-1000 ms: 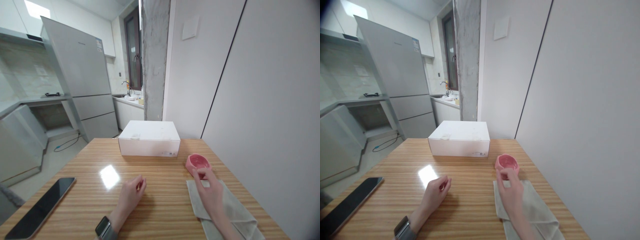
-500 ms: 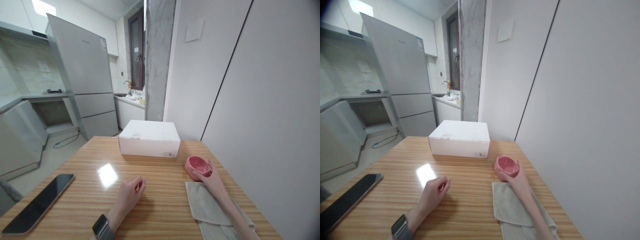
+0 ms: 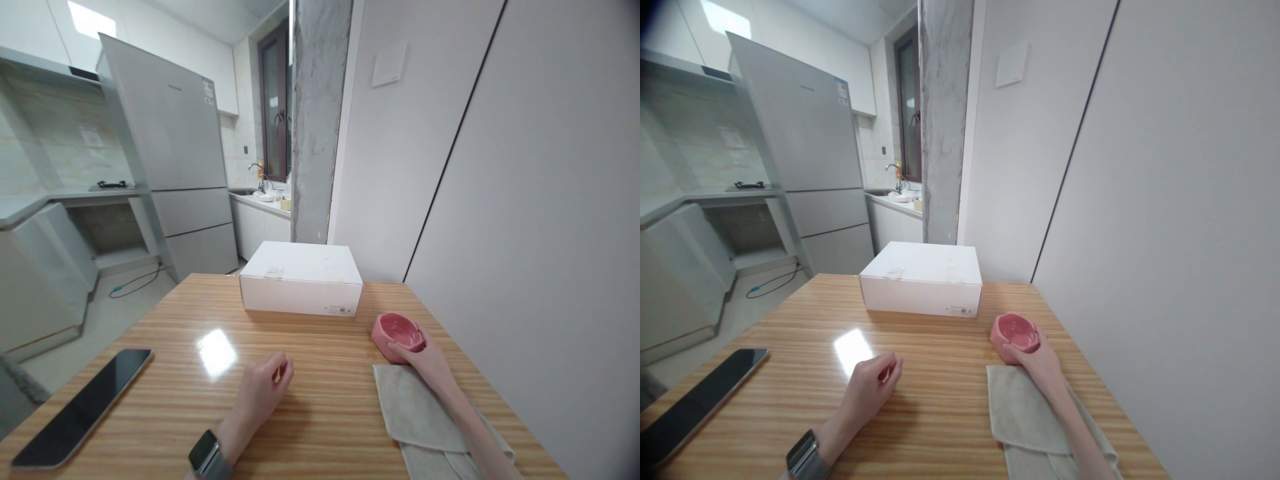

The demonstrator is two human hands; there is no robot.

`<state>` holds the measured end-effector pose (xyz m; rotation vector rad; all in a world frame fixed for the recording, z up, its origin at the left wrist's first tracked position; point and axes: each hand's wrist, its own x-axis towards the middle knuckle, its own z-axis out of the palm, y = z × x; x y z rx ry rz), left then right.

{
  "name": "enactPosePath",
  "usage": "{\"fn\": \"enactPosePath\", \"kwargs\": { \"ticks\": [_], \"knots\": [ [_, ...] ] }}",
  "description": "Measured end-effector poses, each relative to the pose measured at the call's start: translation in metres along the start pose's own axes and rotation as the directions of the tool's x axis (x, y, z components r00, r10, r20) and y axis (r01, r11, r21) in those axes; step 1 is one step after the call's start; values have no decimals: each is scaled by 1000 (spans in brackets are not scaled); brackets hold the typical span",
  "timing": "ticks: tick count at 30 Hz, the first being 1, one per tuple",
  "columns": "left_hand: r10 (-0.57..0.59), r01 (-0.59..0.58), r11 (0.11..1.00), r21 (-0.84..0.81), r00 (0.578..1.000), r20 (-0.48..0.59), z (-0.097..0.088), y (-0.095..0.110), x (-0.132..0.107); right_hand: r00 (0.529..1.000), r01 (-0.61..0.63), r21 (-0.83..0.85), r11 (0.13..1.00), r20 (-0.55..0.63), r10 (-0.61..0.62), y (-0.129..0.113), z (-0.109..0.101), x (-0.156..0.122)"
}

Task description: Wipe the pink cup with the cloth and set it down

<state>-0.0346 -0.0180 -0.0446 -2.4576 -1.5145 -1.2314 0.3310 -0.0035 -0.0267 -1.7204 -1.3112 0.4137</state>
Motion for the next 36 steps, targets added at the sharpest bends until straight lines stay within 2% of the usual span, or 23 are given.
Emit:
{"fn": "enactPosePath", "kwargs": {
  "ticks": [5, 9, 11, 14, 17, 19, 21, 23, 25, 27, 29, 32, 34, 36],
  "knots": [
    [12, -11, 1000, -5, 1000, 9, 1, 1, 0, 998, -57, -198, 979, -43, 50, -3, 0, -4],
    [19, -19, 1000, -20, 1000, 20, 1, 2, -2, 995, -77, -306, 949, -81, 55, -16, -3, -11],
    [22, -21, 999, -34, 999, 29, 1, 2, -1, 995, -67, -290, 955, -88, 43, -27, -4, -18],
    [6, -3, 996, -91, 999, 36, -2, 7, 3, 999, 22, -168, 986, -35, -28, -47, -2, -31],
    [-21, 42, 960, -276, 997, 77, -8, 17, 13, 994, 97, -33, 995, 49, -96, -67, 7, -48],
    [-52, 113, 879, -464, 988, 143, -11, 24, 20, 977, 152, 94, 984, 135, -163, -78, 18, -61],
    [-105, 258, 704, -662, 959, 262, -11, 30, 26, 949, 165, 226, 960, 230, -217, -87, 30, -73],
    [-136, 454, 440, -775, 886, 442, -9, 35, 29, 929, 123, 313, 942, 298, -221, -95, 43, -84],
    [-127, 619, 193, -762, 785, 606, -6, 37, 31, 920, 88, 343, 935, 331, -208, -101, 54, -93],
    [-140, 699, 52, -713, 712, 688, -4, 37, 31, 915, 71, 357, 931, 348, -203, -107, 62, -98],
    [-184, 733, 4, -680, 669, 720, 0, 34, 31, 902, 66, 385, 921, 372, -220, -111, 67, -99],
    [-283, 765, 0, -644, 618, 734, 6, 24, 31, 887, 100, 364, 926, 390, -249, -106, 61, -91],
    [-371, 763, -15, -646, 596, 712, 9, 17, 32, 910, 155, 229, 961, 345, -229, -92, 44, -80],
    [-460, 748, -33, -663, 577, 675, 9, 10, 33, 948, 202, -1, 979, 249, -195, -68, 18, -67]
  ]
}}
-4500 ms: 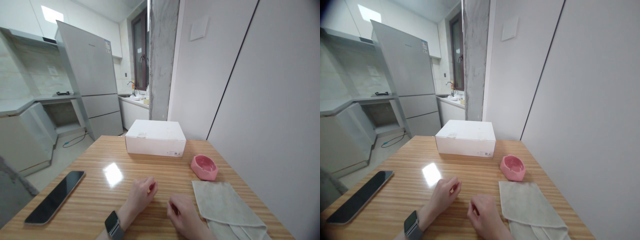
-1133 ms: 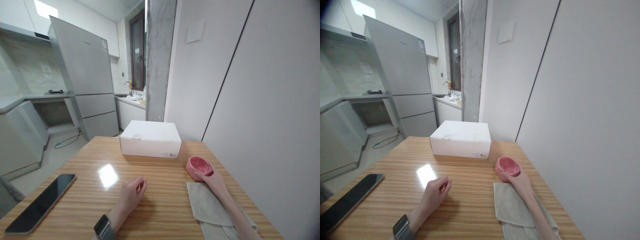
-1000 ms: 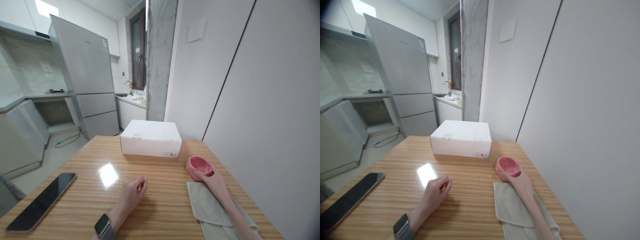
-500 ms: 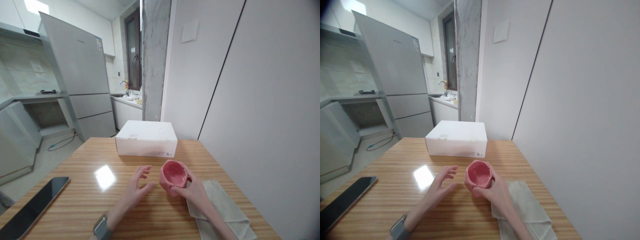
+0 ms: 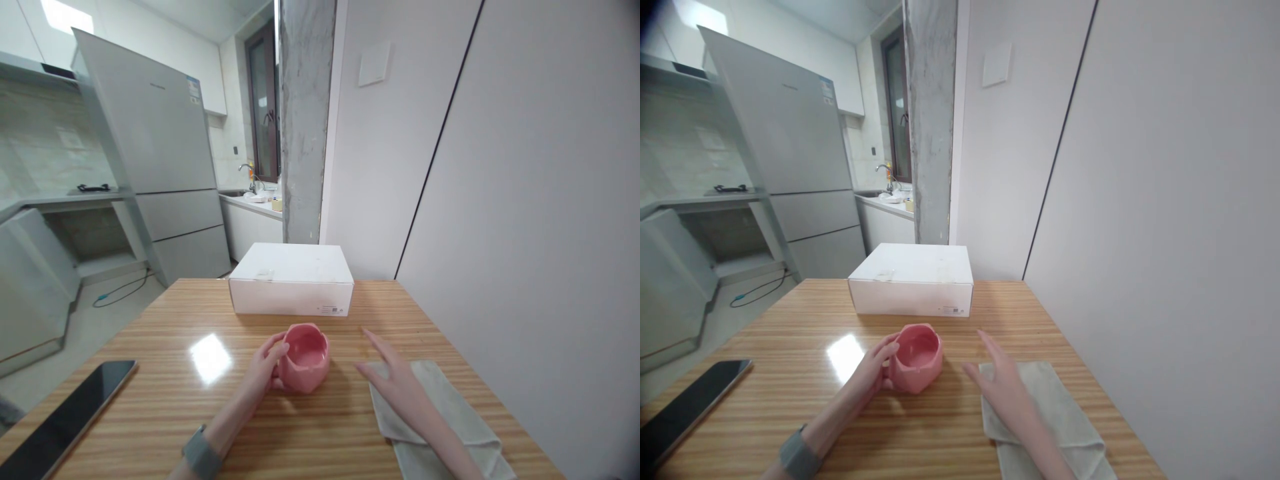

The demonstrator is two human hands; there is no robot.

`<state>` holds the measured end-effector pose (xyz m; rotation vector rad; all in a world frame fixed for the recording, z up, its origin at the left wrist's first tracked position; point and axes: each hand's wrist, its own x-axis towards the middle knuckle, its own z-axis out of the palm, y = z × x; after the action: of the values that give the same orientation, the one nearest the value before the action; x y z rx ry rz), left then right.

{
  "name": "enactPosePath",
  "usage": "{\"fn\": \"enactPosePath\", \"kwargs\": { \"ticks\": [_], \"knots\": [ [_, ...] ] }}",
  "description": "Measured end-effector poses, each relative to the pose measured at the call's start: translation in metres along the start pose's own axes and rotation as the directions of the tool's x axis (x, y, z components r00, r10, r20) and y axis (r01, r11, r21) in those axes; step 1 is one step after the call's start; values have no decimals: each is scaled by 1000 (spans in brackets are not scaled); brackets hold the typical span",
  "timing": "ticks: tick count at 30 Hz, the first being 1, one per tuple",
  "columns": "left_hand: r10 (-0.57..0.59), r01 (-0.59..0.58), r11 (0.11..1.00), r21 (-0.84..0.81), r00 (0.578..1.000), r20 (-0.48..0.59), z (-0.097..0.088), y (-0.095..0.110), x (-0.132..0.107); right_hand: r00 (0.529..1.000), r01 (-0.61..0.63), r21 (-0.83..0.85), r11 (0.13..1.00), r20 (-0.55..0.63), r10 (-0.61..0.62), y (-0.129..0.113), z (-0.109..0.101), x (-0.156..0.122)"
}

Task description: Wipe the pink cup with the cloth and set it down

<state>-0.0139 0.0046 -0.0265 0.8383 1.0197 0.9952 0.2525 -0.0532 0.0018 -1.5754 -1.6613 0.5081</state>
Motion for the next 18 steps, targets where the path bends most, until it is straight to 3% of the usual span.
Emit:
{"fn": "enactPosePath", "kwargs": {
  "ticks": [3, 7, 11, 18],
  "knots": [
    [32, -35, 999, -32, 995, -98, -8, 6, 4, 991, -121, -338, 933, -94, 94, 49, -46, -7],
    [54, -67, 996, -62, 981, -185, -15, 16, 8, 959, -284, -515, 809, -168, 230, 96, -90, -27],
    [55, -75, 995, -72, 969, -239, -17, 20, 11, 925, -380, -515, 768, -220, 310, 106, -103, -42],
    [68, -84, 995, -55, 964, -256, -19, 22, 10, 914, -406, -466, 786, -202, 352, 101, -103, -42]
  ]
}}
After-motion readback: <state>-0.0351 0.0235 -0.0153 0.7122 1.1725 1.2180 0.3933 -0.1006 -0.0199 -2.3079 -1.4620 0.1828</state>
